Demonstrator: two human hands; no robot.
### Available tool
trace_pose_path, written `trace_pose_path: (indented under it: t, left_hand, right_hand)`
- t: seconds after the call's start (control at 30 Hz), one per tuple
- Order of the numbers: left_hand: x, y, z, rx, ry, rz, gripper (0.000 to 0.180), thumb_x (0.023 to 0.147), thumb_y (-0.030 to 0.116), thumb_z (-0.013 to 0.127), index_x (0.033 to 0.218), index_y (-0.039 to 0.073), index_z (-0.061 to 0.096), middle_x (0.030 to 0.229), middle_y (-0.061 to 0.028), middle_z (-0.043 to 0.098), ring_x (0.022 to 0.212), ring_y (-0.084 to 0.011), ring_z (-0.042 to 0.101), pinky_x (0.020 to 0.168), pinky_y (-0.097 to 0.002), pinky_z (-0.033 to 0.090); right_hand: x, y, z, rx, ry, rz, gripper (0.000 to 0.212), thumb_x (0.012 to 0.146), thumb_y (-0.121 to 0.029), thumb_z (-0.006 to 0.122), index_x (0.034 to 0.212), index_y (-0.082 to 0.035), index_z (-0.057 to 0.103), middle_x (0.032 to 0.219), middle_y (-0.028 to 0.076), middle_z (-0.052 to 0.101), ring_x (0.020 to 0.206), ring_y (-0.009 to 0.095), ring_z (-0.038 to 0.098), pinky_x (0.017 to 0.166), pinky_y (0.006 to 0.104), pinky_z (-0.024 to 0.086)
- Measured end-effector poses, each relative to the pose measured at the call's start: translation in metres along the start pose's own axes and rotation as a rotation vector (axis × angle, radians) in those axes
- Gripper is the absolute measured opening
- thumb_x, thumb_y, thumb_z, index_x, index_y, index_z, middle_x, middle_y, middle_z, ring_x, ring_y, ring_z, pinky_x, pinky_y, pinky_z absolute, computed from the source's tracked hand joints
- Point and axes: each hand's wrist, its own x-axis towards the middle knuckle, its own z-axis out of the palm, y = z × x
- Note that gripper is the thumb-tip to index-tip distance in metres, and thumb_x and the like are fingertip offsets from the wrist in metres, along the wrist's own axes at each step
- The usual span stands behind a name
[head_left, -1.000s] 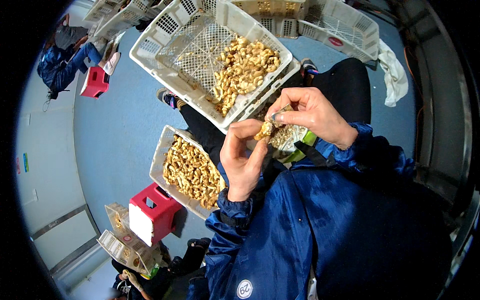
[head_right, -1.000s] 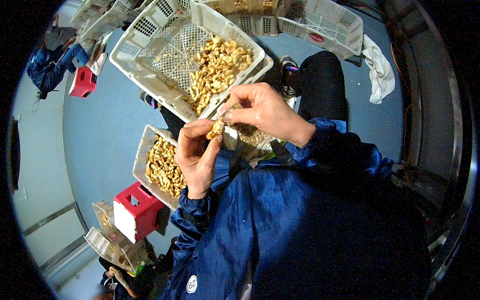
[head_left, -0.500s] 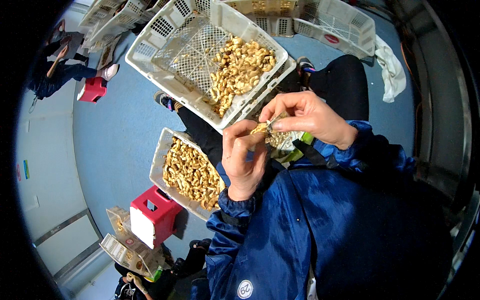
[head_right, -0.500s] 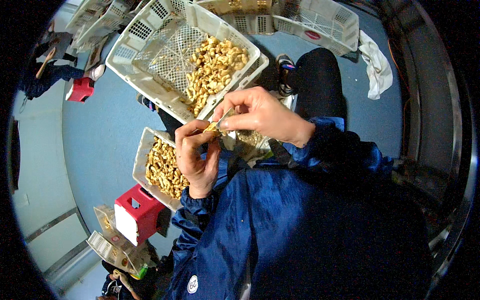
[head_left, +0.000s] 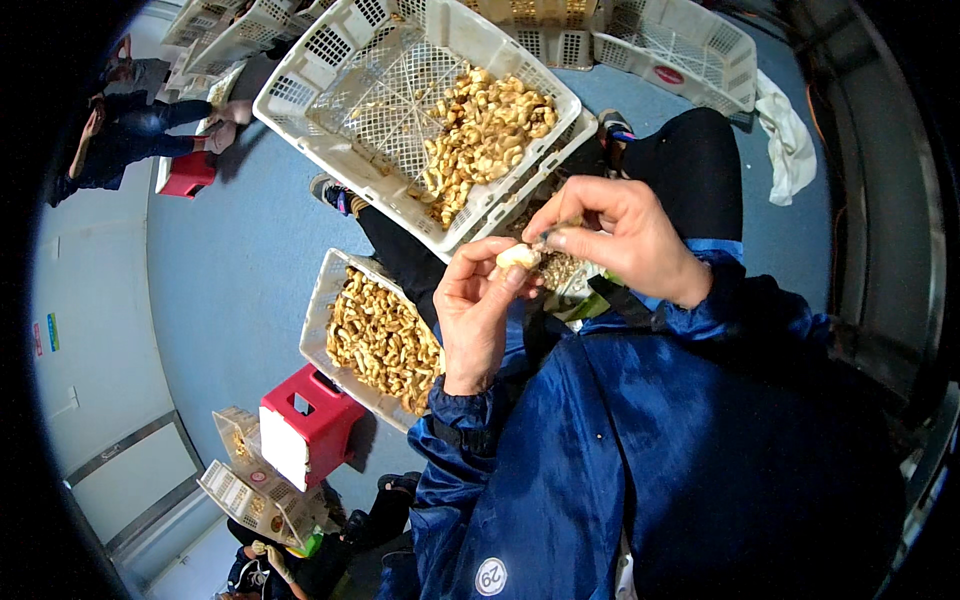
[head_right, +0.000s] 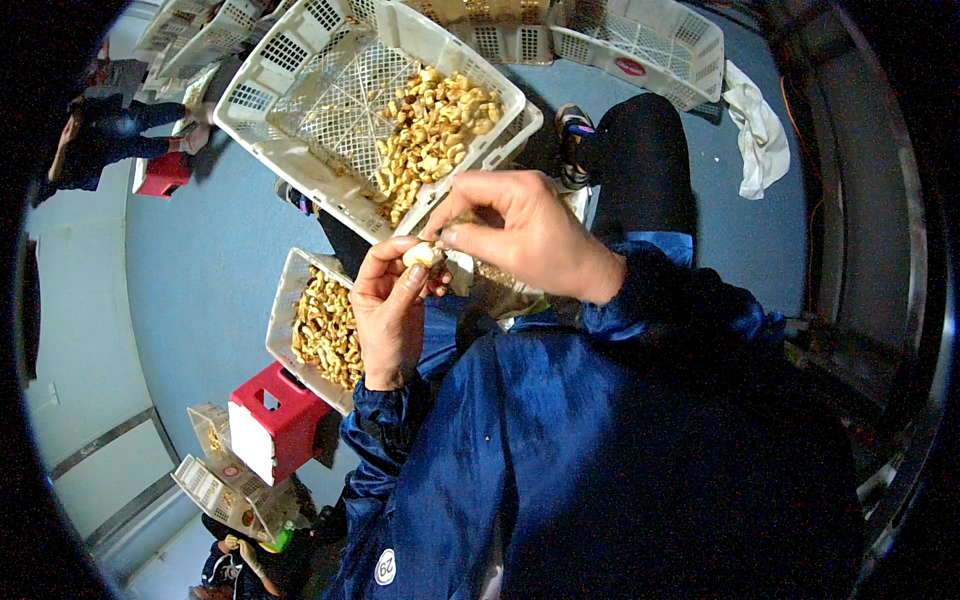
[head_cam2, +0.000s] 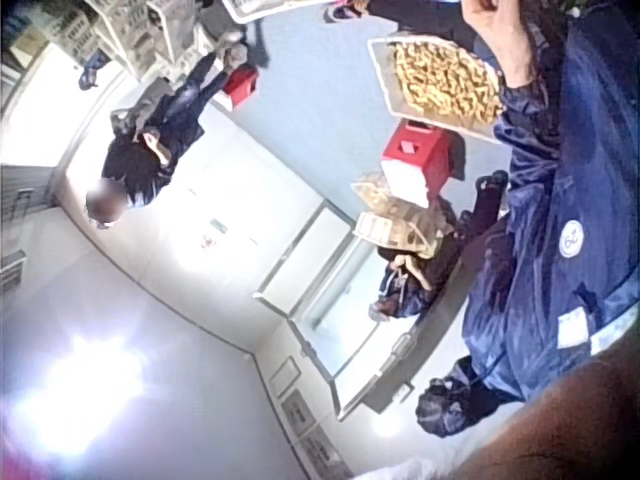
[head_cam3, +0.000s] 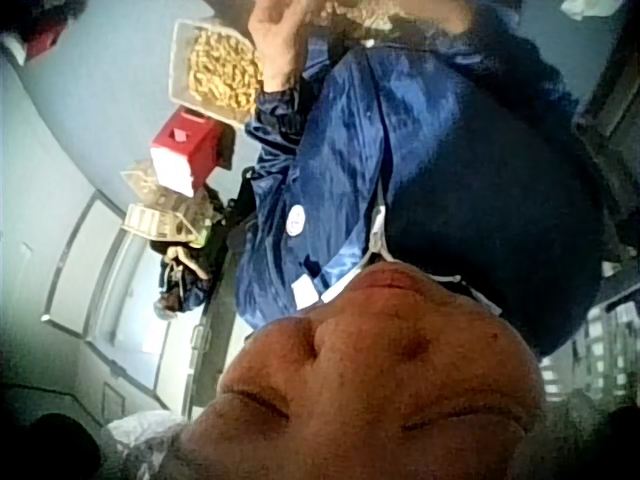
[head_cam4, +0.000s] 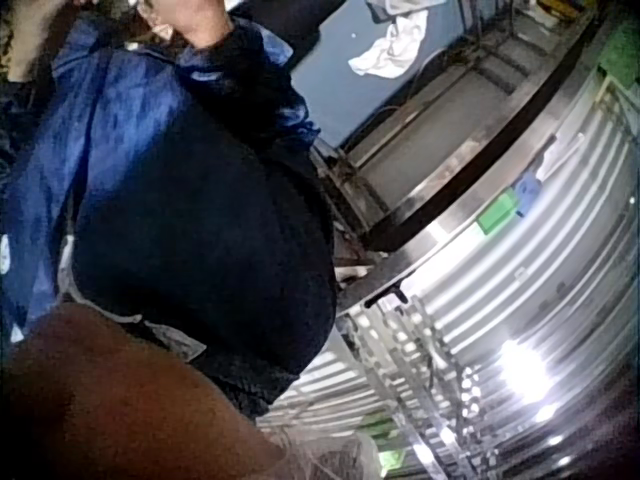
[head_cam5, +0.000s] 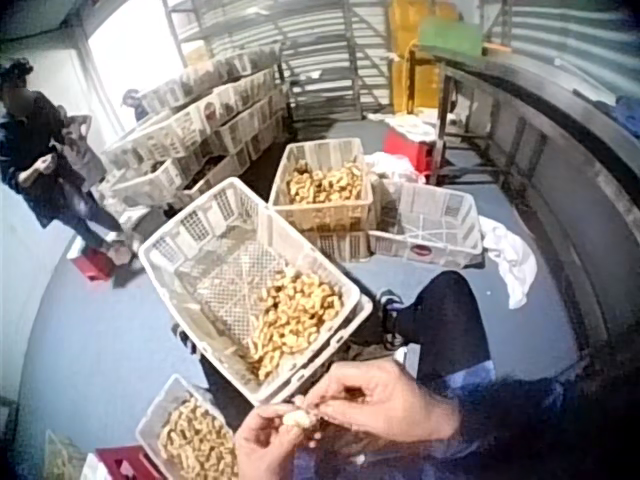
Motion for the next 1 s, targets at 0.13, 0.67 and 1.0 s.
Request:
trace_pose_path:
  t: [0.13, 0.67, 1.0]
  left_hand:
    - [0.001, -0.003, 0.002, 0.070, 0.044, 0.067, 0.024, 0.086, -0.001, 0.065, 0.109, -0.001, 0.057, 0.102, -0.0083, 0.064, 0.088, -0.0126, 0.062, 0.078, -0.0256, 0.052]
    - [-0.008, 0.019, -0.029, 0.223, 0.190, 0.267, 0.020, 0.085, -0.005, 0.063, 0.104, 0.001, 0.059, 0.103, -0.0090, 0.064, 0.089, -0.0147, 0.062, 0.080, -0.0284, 0.051]
    - [-0.034, 0.053, -0.164, 1.198, 0.844, 0.423, 0.041, 0.083, 0.003, 0.060, 0.124, 0.001, 0.054, 0.122, -0.0130, 0.053, 0.116, -0.0241, 0.050, 0.098, -0.0367, 0.041]
  right_hand:
    - [0.001, 0.004, -0.002, -0.119, -0.058, -0.237, 0.008, 0.081, -0.001, 0.063, 0.077, 0.001, 0.057, 0.087, 0.005, 0.066, 0.084, 0.008, 0.058, 0.071, 0.0239, 0.046]
    - [0.013, 0.014, -0.012, 0.085, -0.029, 0.069, 0.005, 0.083, -0.001, 0.062, 0.087, 0.002, 0.064, 0.087, 0.004, 0.065, 0.079, 0.007, 0.059, 0.069, 0.0210, 0.046]
    - [0.028, 0.047, -0.040, -0.254, -0.080, 0.057, 0.015, 0.076, -0.005, 0.065, 0.070, -0.001, 0.051, 0.089, 0.007, 0.068, 0.081, 0.015, 0.061, 0.075, 0.0288, 0.046]
